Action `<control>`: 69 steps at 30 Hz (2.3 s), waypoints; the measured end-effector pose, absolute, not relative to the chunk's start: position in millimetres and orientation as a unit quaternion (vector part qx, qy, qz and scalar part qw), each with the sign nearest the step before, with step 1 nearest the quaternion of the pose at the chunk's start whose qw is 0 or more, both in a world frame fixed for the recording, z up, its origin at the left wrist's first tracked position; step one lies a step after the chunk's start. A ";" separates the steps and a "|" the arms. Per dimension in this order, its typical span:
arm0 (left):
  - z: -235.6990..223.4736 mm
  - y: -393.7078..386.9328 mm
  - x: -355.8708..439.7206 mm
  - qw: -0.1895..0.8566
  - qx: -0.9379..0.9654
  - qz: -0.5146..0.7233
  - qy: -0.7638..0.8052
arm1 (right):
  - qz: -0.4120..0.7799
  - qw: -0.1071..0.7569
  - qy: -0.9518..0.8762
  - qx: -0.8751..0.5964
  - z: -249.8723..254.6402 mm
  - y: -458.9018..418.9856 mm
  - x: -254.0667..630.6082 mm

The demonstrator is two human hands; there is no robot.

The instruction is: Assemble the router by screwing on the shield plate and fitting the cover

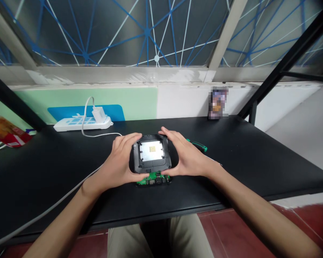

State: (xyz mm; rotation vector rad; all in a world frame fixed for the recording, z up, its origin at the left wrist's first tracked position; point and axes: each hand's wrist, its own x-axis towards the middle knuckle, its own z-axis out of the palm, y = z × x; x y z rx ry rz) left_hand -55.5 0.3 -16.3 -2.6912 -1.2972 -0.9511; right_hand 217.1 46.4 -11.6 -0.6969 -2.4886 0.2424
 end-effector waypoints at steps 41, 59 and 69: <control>-14.7 -2.9 -56.0 -0.012 -0.861 -0.320 -0.395 | 0.101 0.256 -0.925 -0.261 -15.0 48.0 218.6; -14.2 -2.5 -54.7 -0.015 -0.857 -0.334 -0.391 | 0.108 0.247 -0.925 -0.269 -13.8 46.3 218.6; -16.7 -3.5 -56.7 -0.017 -0.860 -0.329 -0.391 | 0.096 0.263 -0.924 -0.261 -11.5 45.2 217.7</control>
